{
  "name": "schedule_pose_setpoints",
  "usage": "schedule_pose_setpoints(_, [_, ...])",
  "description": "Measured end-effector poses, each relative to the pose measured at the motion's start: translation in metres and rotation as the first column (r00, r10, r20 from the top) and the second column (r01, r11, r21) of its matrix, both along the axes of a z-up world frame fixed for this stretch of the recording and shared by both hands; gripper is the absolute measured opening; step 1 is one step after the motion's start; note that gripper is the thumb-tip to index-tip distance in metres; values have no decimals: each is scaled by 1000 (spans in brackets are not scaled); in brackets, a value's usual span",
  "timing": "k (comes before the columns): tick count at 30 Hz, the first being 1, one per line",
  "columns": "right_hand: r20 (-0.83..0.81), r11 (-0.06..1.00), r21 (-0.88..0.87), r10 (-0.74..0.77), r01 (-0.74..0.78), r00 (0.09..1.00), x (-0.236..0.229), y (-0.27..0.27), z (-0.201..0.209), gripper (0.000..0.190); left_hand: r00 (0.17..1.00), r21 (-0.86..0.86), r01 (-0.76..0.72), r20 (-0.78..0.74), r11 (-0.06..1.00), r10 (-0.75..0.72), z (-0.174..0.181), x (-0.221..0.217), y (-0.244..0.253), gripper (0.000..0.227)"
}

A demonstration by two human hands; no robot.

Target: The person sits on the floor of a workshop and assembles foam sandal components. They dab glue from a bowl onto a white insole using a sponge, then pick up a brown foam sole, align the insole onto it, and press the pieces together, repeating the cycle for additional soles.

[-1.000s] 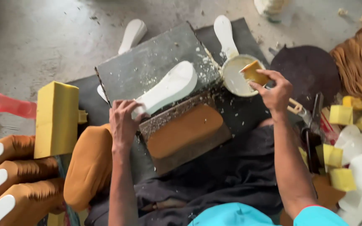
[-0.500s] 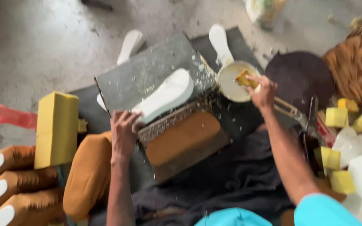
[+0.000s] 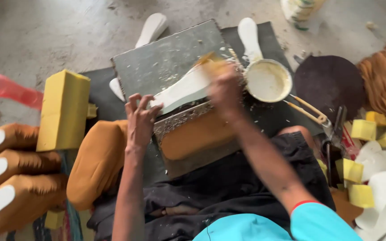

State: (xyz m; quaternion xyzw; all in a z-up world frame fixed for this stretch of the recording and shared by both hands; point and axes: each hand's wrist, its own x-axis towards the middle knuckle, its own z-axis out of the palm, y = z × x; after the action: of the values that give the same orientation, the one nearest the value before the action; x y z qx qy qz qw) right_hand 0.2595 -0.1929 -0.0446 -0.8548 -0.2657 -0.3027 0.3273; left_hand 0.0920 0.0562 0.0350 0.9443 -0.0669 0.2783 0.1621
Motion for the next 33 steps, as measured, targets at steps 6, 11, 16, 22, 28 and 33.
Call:
schedule_pose_setpoints(6, [-167,957,280,123,-73,978,-22,8,-14,12,976,-60,156,-144,986,-163,-9,15,21,37])
schedule_pose_setpoints(11, [72,994,68,78,-83,994,-24,49,31,26,944,-26,242,-224,970,-242,-8,17,32,44])
schedule_pose_setpoints(16, [-1,978,-8,-208,208,978,33,-38,17,23,884,126,161,-460,979,-87,35,60,20,43])
schedule_pose_setpoints(22, [5,957,79,280,-279,960,-44,22,51,34,901,-113,425,-38,898,-431,14,196,-40,47])
schedule_pose_setpoints(28, [-16,967,32,252,-251,968,-101,92,39,33,822,352,476,-502,806,-267,3,235,-70,90])
schedule_pose_setpoints(33, [-22,924,-90,371,-371,928,-165,57,64,36,905,479,410,-105,777,-413,-52,214,-14,70])
